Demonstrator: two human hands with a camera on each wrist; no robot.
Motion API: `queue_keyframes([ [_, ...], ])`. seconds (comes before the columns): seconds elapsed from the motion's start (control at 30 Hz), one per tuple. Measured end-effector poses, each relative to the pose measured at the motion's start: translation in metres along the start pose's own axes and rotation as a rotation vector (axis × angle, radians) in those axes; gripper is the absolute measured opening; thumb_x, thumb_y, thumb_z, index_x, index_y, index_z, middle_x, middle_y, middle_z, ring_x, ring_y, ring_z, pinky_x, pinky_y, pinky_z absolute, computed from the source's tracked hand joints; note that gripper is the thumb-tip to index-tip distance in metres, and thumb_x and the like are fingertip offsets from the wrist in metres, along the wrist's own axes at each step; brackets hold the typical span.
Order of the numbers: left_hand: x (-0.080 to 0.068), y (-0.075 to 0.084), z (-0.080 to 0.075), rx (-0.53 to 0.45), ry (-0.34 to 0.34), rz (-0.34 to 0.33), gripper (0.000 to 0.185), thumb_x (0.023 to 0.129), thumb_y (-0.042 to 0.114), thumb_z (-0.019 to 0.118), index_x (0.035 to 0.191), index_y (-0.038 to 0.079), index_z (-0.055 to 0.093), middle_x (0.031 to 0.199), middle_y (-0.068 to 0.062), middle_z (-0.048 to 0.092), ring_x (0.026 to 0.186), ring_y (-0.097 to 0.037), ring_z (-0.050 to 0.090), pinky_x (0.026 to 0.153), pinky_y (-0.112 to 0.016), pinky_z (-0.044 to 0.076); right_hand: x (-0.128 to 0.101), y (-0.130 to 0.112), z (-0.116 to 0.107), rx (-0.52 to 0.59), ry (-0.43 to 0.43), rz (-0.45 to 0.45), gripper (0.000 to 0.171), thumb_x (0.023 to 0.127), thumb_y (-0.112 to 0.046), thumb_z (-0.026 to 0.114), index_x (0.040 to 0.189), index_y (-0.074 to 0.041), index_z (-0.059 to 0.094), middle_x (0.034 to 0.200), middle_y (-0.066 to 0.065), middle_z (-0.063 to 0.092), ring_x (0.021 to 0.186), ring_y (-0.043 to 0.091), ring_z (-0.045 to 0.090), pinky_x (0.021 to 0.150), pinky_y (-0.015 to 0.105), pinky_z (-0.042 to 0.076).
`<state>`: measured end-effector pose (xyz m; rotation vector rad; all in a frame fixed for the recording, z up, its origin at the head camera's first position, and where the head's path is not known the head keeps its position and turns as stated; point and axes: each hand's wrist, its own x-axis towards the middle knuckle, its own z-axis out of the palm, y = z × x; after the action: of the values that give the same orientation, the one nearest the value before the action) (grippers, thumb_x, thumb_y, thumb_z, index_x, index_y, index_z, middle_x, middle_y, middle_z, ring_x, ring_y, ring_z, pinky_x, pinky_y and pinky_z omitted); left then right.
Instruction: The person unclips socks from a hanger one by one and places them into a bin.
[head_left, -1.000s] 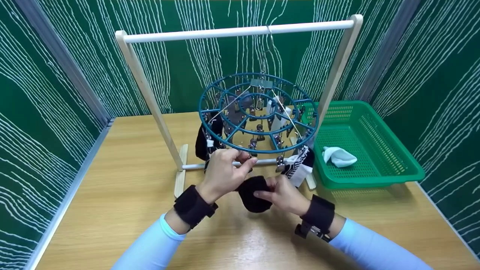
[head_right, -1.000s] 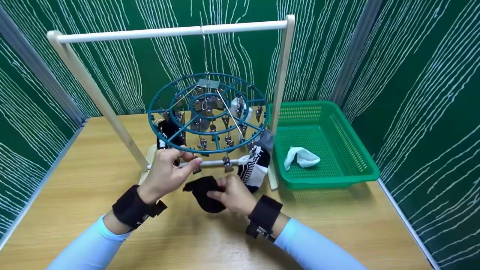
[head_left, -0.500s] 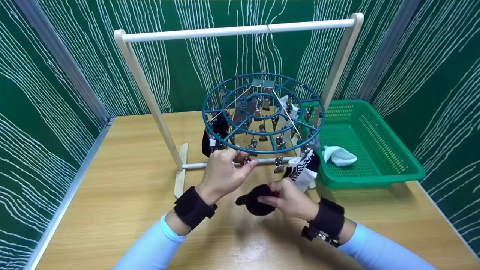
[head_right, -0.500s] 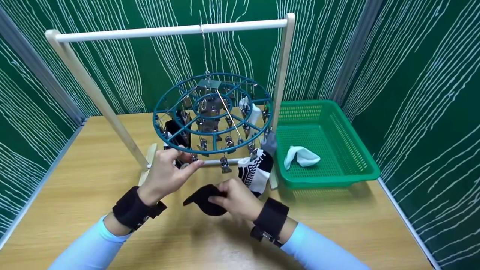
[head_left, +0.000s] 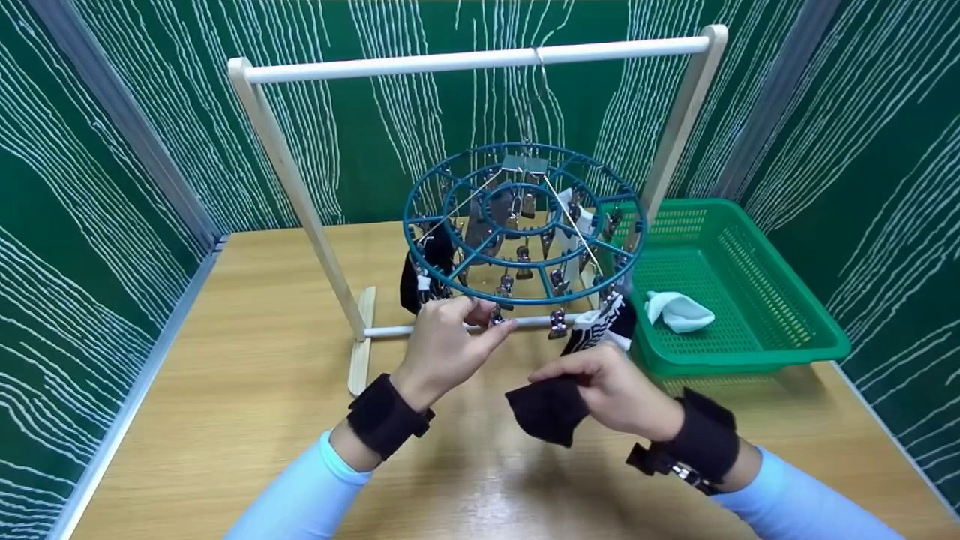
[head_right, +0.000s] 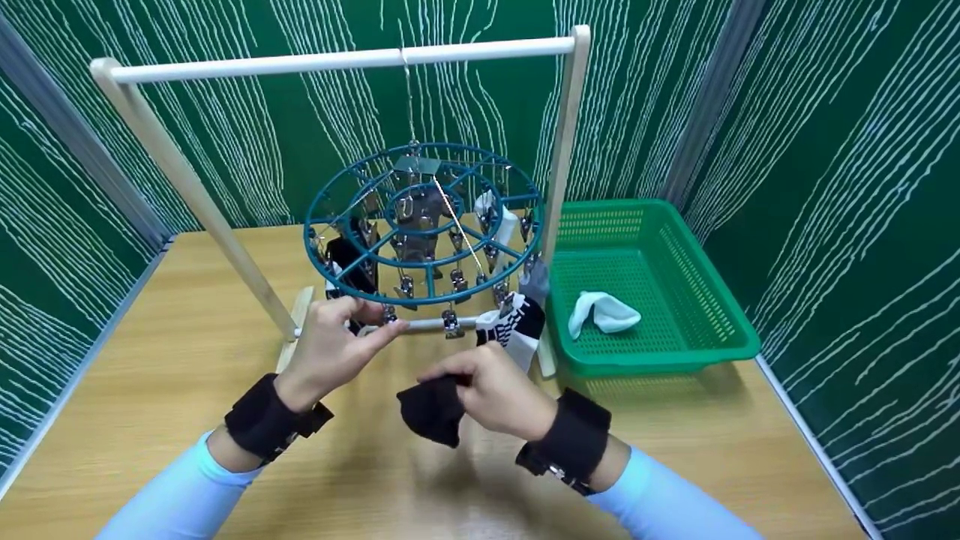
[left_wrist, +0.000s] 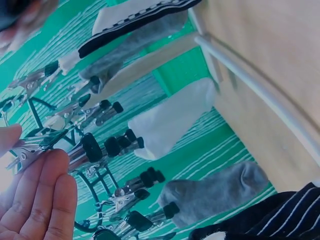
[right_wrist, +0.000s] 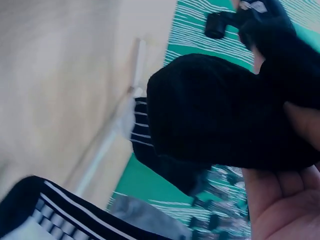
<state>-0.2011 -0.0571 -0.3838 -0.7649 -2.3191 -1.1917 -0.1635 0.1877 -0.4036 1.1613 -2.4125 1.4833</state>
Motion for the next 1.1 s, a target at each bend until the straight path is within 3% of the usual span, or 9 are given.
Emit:
queue_keyframes([
  [0.2,0.0,0.0,-0.001,0.0,0.004,-0.01,0.018,0.091,0.015,0.089,0.093,0.0,0.08,0.088,-0.012,0.083,0.079,-0.022,0.08,0.076,-0.038,0.067,0.003,-0.014,-0.024,0.001,0.069,-0.09,0.024,0.089,0.019,0.071,0.105,0.006,0.082,0.098,0.02,0.083,0.091,0.004,0.078,0.075,0.019,0.064],
  [0.33,-0.001,-0.001,-0.002,-0.008,0.011,-0.012,0.019,0.091,0.015,0.09,0.093,-0.001,0.08,0.088,-0.013,0.082,0.079,-0.023,0.08,0.077,-0.043,0.067,0.005,-0.024,-0.043,0.012,0.104,-0.082,0.025,0.088,0.019,0.072,0.106,0.006,0.082,0.101,0.023,0.082,0.094,0.003,0.078,0.076,0.021,0.065],
  [0.57,0.0,-0.002,-0.002,0.003,0.014,0.004,0.019,0.092,0.016,0.088,0.093,-0.001,0.079,0.09,-0.014,0.082,0.08,-0.024,0.08,0.079,-0.041,0.066,0.01,-0.036,-0.079,0.082,0.176,-0.133,0.032,0.086,0.025,0.07,0.108,0.006,0.082,0.105,-0.002,0.084,0.088,0.004,0.08,0.074,0.019,0.064],
  [0.7,-0.001,-0.002,-0.002,0.015,0.014,0.008,0.02,0.092,0.016,0.089,0.093,-0.001,0.079,0.09,-0.014,0.082,0.081,-0.024,0.079,0.079,-0.04,0.066,0.011,-0.04,-0.099,0.055,0.204,-0.177,0.024,0.089,0.02,0.074,0.108,0.007,0.082,0.106,0.0,0.085,0.092,0.007,0.082,0.077,0.017,0.063],
  [0.9,-0.002,-0.003,-0.001,0.038,0.045,0.038,0.02,0.091,0.016,0.09,0.092,-0.001,0.078,0.087,-0.012,0.081,0.08,-0.024,0.079,0.079,-0.041,0.065,0.01,-0.048,-0.126,-0.057,0.297,-0.1,0.019,0.09,0.022,0.072,0.104,0.012,0.08,0.099,-0.003,0.085,0.08,0.002,0.079,0.071,0.015,0.062],
  [1.1,-0.001,-0.005,0.0,0.043,0.041,0.012,0.02,0.092,0.015,0.089,0.093,-0.001,0.078,0.088,-0.012,0.081,0.083,-0.025,0.079,0.082,-0.041,0.065,0.012,-0.049,-0.151,-0.132,0.442,0.018,0.017,0.09,0.022,0.071,0.1,0.013,0.081,0.093,-0.002,0.085,0.07,0.001,0.074,0.067,0.012,0.059],
])
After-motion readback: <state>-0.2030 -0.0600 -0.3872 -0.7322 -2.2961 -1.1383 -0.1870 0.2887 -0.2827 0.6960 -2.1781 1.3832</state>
